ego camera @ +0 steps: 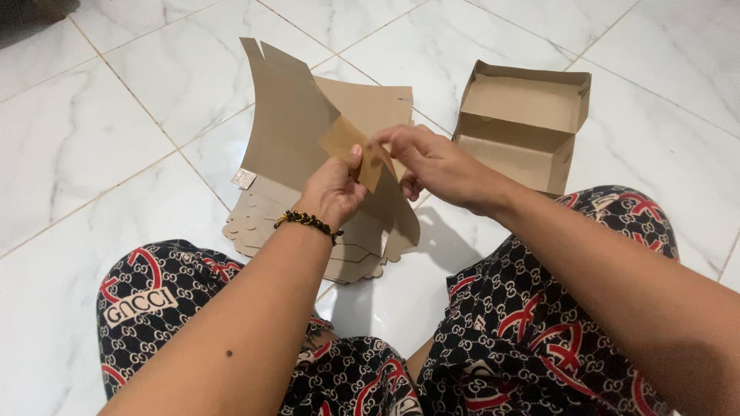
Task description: The person sits on the floor and folds flat cardboard pieces into small rectangular boxes by hand. They tuck flaps into slots to form the box shape and stack the completed boxes to the right.
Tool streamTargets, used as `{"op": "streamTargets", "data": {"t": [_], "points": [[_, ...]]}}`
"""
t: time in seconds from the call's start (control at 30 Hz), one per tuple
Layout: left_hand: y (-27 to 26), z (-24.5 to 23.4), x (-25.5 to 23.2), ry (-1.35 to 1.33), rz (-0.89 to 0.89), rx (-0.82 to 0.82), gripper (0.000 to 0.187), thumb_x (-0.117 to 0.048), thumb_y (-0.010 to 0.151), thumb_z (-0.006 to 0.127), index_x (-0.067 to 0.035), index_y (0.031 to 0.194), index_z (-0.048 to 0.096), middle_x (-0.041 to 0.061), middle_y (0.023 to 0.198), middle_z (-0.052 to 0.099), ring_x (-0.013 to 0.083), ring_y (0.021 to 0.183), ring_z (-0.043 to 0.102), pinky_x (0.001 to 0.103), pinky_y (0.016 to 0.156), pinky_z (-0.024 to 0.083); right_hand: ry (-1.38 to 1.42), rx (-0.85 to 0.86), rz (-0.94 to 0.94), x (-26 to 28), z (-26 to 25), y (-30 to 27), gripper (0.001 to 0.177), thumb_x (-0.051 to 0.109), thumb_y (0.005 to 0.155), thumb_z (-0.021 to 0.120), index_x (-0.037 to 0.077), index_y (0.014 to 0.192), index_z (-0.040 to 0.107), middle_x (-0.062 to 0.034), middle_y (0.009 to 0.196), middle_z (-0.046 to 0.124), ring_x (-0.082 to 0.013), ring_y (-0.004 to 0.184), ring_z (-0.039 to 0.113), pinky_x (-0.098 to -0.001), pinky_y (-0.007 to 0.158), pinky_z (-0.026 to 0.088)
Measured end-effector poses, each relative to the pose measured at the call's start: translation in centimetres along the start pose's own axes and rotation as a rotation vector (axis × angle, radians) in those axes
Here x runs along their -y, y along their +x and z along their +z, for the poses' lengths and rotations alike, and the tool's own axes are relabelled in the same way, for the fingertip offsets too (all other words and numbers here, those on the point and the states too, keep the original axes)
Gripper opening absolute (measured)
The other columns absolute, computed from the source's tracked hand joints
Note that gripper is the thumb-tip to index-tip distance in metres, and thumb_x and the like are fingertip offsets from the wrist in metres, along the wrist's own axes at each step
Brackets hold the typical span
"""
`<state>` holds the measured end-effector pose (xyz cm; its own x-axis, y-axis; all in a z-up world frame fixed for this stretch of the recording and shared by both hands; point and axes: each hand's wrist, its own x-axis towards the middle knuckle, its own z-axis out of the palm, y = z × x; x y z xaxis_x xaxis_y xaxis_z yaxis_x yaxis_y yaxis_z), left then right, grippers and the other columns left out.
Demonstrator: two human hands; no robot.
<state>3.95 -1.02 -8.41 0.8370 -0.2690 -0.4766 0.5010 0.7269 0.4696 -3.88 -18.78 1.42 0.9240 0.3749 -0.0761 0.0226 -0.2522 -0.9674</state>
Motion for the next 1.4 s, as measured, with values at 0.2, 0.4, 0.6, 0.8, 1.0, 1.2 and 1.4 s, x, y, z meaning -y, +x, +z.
{"op": "streamTargets", "data": {"t": [0.2,0.4,0.6,0.8,1.0,1.2,1.4], "points": [[-1.0,0.0,0.6,0.223,0.064,-0.024,0.025,-0.009,0.096,0.062,-0.008,0.12,0.057,0.01,0.115,0.068,0.0221,0.102,0.069,0.035,0.083,0.061,-0.282,-0.166,0.094,0.7,0.1,0.4,0.029,0.032,0.091,0.072,0.004,0.1,0.071,-0.0121,0.098,0.071,-0.0161,0.074,0.068,-0.0335,0.063,0.056],[-2.1,1.7,2.1,0.438,0.13,-0.078,0.035,-0.001,0.089,0.07,-0.009,0.12,0.058,0.007,0.106,0.071,0.0169,0.092,0.07,0.03,0.073,0.059,-0.577,-0.53,-0.003,-0.8,0.6,0.7,0.025,0.025,0.081,0.083,0.002,0.077,0.074,-0.0102,0.091,0.062,-0.0252,0.077,0.065,-0.0414,0.071,0.053],[-2.8,2.4,3.1,0.587,0.238,-0.106,0.034,0.007,0.086,0.068,-0.002,0.119,0.06,0.008,0.102,0.071,0.0158,0.084,0.07,0.026,0.065,0.06,-0.718,-0.542,-0.101,-2.7,0.6,0.8,0.024,0.022,0.081,0.084,0.001,0.078,0.072,-0.0146,0.09,0.064,-0.0311,0.083,0.064,-0.0429,0.076,0.051],[-4.1,3.6,3.0,0.661,0.285,-0.17,0.025,0.008,0.085,0.07,0.003,0.109,0.065,0.01,0.096,0.072,0.0165,0.079,0.069,0.026,0.062,0.057,-0.83,-0.609,-0.226,-3.0,1.2,0.3,0.022,0.019,0.08,0.084,0.001,0.081,0.071,-0.0165,0.093,0.062,-0.0358,0.087,0.062,-0.0459,0.077,0.05],[-4.9,3.5,2.9,0.639,0.286,-0.123,0.02,0.007,0.087,0.07,0.004,0.107,0.067,0.009,0.095,0.072,0.0141,0.079,0.07,0.025,0.068,0.06,-0.794,-0.622,-0.227,-1.6,1.3,0.1,0.021,0.017,0.079,0.084,0.0,0.08,0.071,-0.0155,0.09,0.064,-0.0307,0.082,0.064,-0.0429,0.074,0.052],[-5.0,4.2,1.1,0.532,0.326,-0.013,0.016,0.003,0.09,0.068,0.005,0.107,0.07,0.01,0.096,0.072,0.014,0.08,0.071,0.025,0.076,0.063,-0.209,-0.287,0.058,0.1,-0.9,0.6,0.012,0.011,0.098,0.066,0.001,0.1,0.074,-0.0091,0.079,0.07,-0.0115,0.058,0.06,-0.0251,0.054,0.052],[-5.8,8.1,-3.4,0.726,0.535,0.112,0.019,-0.005,0.09,0.068,0.0,0.107,0.074,0.004,0.088,0.075,0.0097,0.07,0.067,0.024,0.06,0.057,0.107,-0.389,-0.146,1.2,-1.9,2.1,0.016,0.005,0.1,0.062,-0.007,0.11,0.06,-0.0097,0.084,0.07,-0.0123,0.07,0.072,-0.0247,0.064,0.063]]}}
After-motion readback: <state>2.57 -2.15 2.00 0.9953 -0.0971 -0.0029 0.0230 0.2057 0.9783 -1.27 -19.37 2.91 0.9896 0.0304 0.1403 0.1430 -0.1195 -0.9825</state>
